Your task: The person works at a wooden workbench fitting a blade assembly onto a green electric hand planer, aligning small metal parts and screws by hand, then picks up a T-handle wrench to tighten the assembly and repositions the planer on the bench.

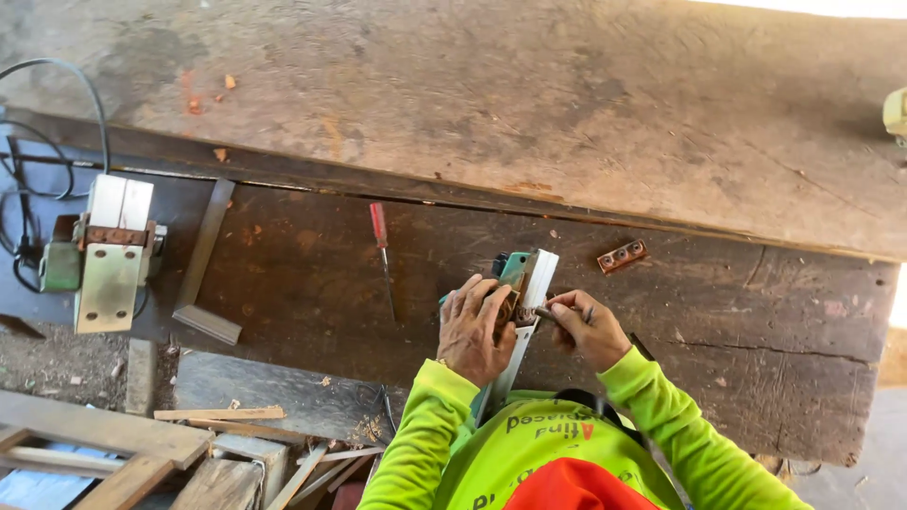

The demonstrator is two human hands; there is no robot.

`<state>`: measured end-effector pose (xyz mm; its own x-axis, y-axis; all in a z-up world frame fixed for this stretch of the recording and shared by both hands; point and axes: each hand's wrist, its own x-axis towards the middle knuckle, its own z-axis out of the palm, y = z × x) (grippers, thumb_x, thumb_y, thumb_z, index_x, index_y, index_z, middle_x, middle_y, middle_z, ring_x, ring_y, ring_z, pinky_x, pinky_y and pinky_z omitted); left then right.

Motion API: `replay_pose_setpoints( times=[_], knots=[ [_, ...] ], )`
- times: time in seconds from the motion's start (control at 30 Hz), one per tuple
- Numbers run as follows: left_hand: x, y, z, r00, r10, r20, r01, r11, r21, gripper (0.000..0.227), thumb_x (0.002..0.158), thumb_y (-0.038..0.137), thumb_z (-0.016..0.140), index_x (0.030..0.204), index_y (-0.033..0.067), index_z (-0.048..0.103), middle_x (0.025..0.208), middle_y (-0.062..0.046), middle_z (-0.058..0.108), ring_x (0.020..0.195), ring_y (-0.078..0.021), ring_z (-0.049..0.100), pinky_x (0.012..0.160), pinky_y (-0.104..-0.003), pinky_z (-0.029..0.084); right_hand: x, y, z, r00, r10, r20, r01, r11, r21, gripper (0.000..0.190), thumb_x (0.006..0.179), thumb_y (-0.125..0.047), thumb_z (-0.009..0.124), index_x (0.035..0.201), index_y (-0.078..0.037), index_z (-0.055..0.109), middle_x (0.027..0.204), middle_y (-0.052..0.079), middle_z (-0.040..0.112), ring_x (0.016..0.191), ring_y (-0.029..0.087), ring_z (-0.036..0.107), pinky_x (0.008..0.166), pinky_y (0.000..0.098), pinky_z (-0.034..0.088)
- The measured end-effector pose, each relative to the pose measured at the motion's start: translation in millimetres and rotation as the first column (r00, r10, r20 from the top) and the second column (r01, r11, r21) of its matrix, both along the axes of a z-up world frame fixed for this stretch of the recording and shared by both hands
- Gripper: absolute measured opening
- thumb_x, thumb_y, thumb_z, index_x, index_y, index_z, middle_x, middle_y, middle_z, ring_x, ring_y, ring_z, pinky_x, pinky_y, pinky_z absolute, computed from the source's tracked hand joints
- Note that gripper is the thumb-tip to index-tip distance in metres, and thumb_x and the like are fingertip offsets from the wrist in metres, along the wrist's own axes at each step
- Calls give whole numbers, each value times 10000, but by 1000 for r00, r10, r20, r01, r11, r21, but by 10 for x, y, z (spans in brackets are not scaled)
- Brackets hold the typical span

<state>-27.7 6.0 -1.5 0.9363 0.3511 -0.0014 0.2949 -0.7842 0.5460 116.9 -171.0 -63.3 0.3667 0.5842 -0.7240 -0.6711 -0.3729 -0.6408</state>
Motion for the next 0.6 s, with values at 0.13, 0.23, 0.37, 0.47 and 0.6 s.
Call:
replay_pose_setpoints(
  times=[0.13,0.23,0.37,0.47,0.6],
  knots=[
    [30,-2,39,999,27,34,-26,999,-35,592,868,261,729,1408,99,546,1447,-142,522,1449,-363,387,1175,-562,279,-38,-89,174,589,160,792,-255,967,-5,173,903,-172,694,1061,-101,681,823,25,715,781,197,673,745,349,506],
    [29,2,18,999,37,-19,-37,999,-11,613,849,249,749,1406,101,540,1470,-148,510,1488,-407,303,1167,-564,252,-24,-11,251,176,153,973,-354,931,-82,237,819,-120,759,1048,-113,701,850,28,709,835,233,661,879,413,437],
    [28,6,12,997,51,-57,-52,998,-23,642,863,252,752,1438,97,512,1497,-138,497,1501,-409,266,1175,-566,228,-14,67,317,68,114,991,-409,909,-77,254,816,-114,770,1062,-126,711,823,-2,697,816,212,642,915,420,410],
    [40,19,-5,997,33,-64,-33,999,-11,649,882,258,740,1460,101,489,1512,-124,489,1511,-403,266,1186,-559,227,4,87,284,5,62,998,-429,902,-54,255,825,-129,787,1069,-124,713,818,-15,690,825,198,634,928,424,405],
    [46,24,-3,994,28,-105,-30,999,-15,654,871,256,737,1459,104,493,1514,-106,496,1506,-396,270,1181,-557,228,75,124,357,-55,51,997,-470,880,-71,300,798,-128,786,1085,-116,700,873,-11,704,870,205,639,971,444,389]
  ],
)
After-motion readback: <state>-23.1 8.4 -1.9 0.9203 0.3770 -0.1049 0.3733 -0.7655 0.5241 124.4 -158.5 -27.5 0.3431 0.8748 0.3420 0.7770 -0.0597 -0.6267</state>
